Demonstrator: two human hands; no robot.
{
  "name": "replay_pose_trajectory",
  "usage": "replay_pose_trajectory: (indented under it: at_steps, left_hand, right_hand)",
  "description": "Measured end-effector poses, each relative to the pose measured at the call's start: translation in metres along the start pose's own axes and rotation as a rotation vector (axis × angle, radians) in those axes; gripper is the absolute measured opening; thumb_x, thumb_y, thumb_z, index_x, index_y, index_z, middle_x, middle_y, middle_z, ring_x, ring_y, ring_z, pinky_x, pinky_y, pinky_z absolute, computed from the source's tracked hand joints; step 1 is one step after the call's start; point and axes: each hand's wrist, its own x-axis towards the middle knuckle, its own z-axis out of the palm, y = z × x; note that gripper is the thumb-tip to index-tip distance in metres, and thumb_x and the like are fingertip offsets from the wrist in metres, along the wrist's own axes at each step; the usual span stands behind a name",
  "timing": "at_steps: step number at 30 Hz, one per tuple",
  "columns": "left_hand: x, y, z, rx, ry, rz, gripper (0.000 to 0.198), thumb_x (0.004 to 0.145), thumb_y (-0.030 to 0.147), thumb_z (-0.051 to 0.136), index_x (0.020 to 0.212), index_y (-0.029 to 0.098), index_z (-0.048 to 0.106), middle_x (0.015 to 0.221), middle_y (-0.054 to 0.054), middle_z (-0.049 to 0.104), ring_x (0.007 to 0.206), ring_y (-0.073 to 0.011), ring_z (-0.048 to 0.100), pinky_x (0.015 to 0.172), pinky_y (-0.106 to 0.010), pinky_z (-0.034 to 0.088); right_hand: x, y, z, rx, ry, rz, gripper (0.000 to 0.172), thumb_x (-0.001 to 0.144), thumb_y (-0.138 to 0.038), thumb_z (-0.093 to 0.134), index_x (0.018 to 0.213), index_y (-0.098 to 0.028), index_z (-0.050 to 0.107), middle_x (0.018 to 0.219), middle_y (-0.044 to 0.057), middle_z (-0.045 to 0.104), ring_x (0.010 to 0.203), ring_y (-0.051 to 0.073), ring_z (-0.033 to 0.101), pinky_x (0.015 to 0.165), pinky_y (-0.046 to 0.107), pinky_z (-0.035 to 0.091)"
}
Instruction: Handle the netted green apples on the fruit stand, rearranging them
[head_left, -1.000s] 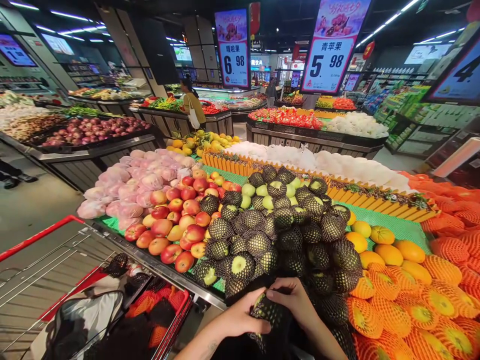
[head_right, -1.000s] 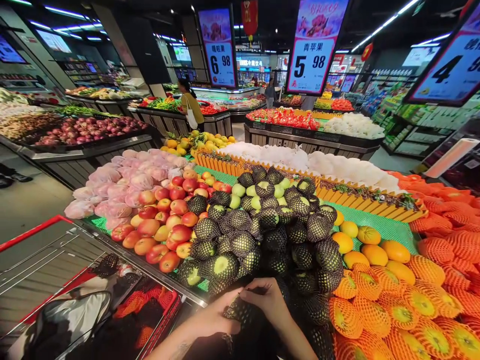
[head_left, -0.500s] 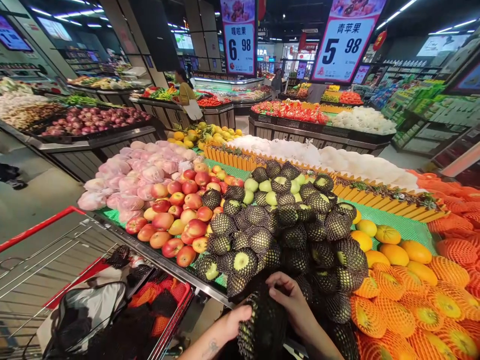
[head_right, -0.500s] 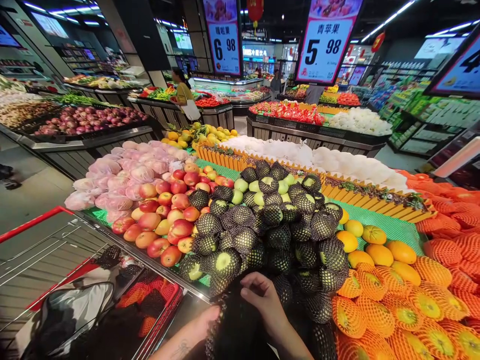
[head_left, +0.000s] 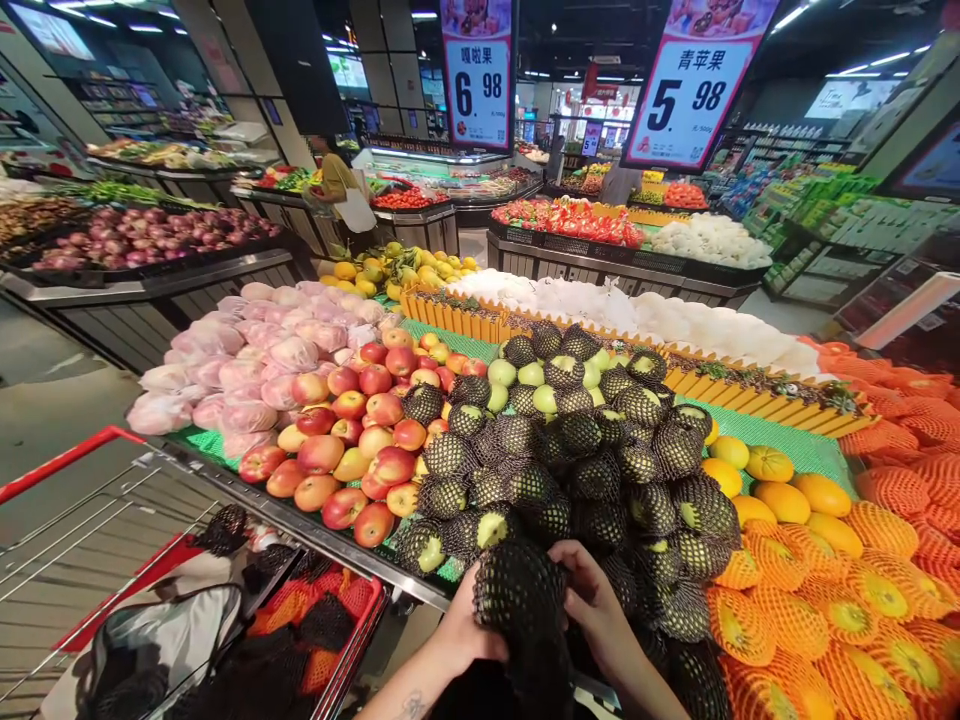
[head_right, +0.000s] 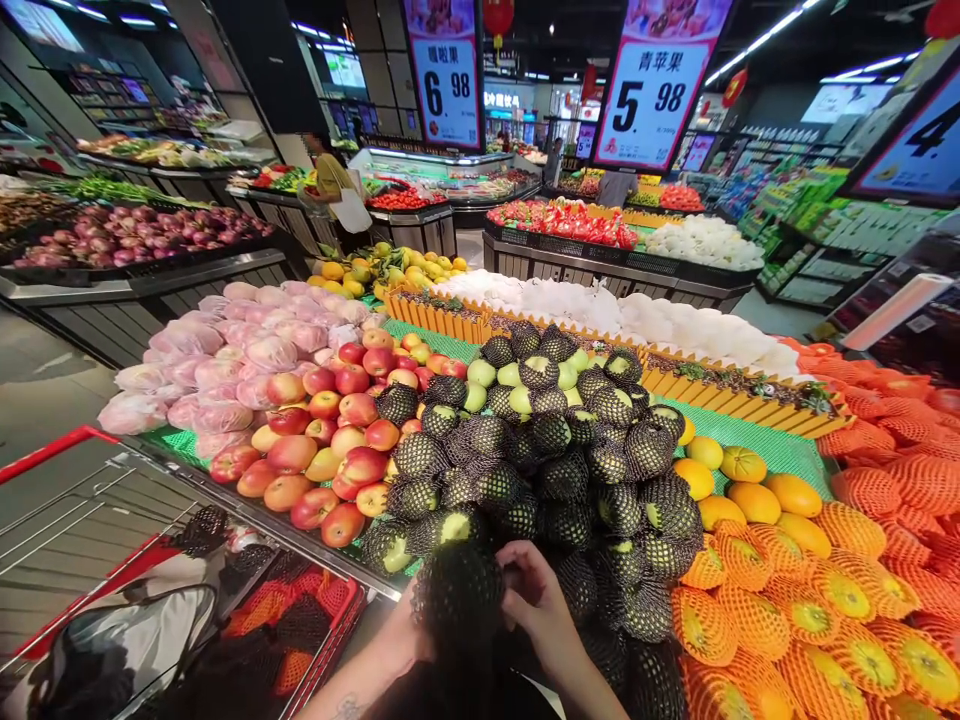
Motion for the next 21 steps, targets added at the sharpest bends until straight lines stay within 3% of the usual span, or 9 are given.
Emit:
replay_pose_trajectory:
  at_steps: [3,5,8,12,17,21]
  left_hand:
    - [0.007,0.002,-0.011,0.015,-0.046,0.085,0.115,0.028,0.056,0.099,0.130,0.017,0.063,0.130,-0.019,0.065,0.131,-0.0489,0.050,0.114,-0.061,0.037]
    - [0.011,0.001,-0.021,0.020,-0.005,0.125,0.114,0.030,0.056,0.098,0.130,0.016,0.061,0.129,-0.019,0.065,0.128,-0.0485,0.052,0.113,-0.061,0.037]
    - [0.015,0.003,-0.037,0.062,0.079,0.147,0.107,0.032,0.054,0.098,0.126,0.016,0.063,0.128,-0.019,0.065,0.126,-0.0474,0.053,0.112,-0.059,0.038]
    - [0.020,0.026,-0.053,0.152,0.064,0.169,0.101,0.031,0.056,0.097,0.117,0.013,0.068,0.119,-0.017,0.069,0.120,-0.0453,0.057,0.111,-0.056,0.039]
    - [0.026,0.051,-0.061,-0.023,-0.014,0.033,0.095,0.037,0.069,0.092,0.112,0.015,0.069,0.108,-0.013,0.072,0.106,-0.0370,0.064,0.099,-0.050,0.049]
    - [0.030,0.047,-0.070,-0.197,-0.049,-0.077,0.089,0.043,0.074,0.088,0.108,0.018,0.066,0.106,-0.011,0.072,0.107,-0.0340,0.065,0.101,-0.049,0.048]
  right_hand:
    - [0.003,0.001,0.004,-0.013,0.095,-0.069,0.043,0.077,-0.064,0.076,0.098,-0.027,0.068,0.091,0.002,0.056,0.071,0.015,0.048,0.059,0.024,0.044]
    - [0.006,0.003,0.009,-0.008,0.117,-0.142,0.053,0.066,-0.070,0.081,0.092,-0.026,0.068,0.093,0.003,0.056,0.081,0.019,0.051,0.068,0.026,0.045]
    - [0.011,0.007,0.020,-0.003,0.129,-0.190,0.054,0.055,-0.061,0.092,0.085,-0.024,0.065,0.089,0.001,0.052,0.083,0.019,0.049,0.072,0.026,0.044]
    - [0.016,0.014,0.036,-0.041,0.212,-0.176,0.044,0.068,-0.054,0.087,0.077,-0.022,0.058,0.085,0.001,0.051,0.081,0.018,0.047,0.073,0.025,0.041]
    - [0.023,0.031,0.057,0.038,0.318,-0.207,0.053,0.073,-0.064,0.078,0.073,-0.023,0.045,0.068,-0.004,0.039,0.064,0.014,0.035,0.061,0.024,0.035]
    - [0.027,0.043,0.075,0.070,0.168,-0.111,0.060,0.060,-0.068,0.085,0.080,-0.024,0.049,0.068,-0.004,0.047,0.060,0.013,0.040,0.060,0.025,0.037]
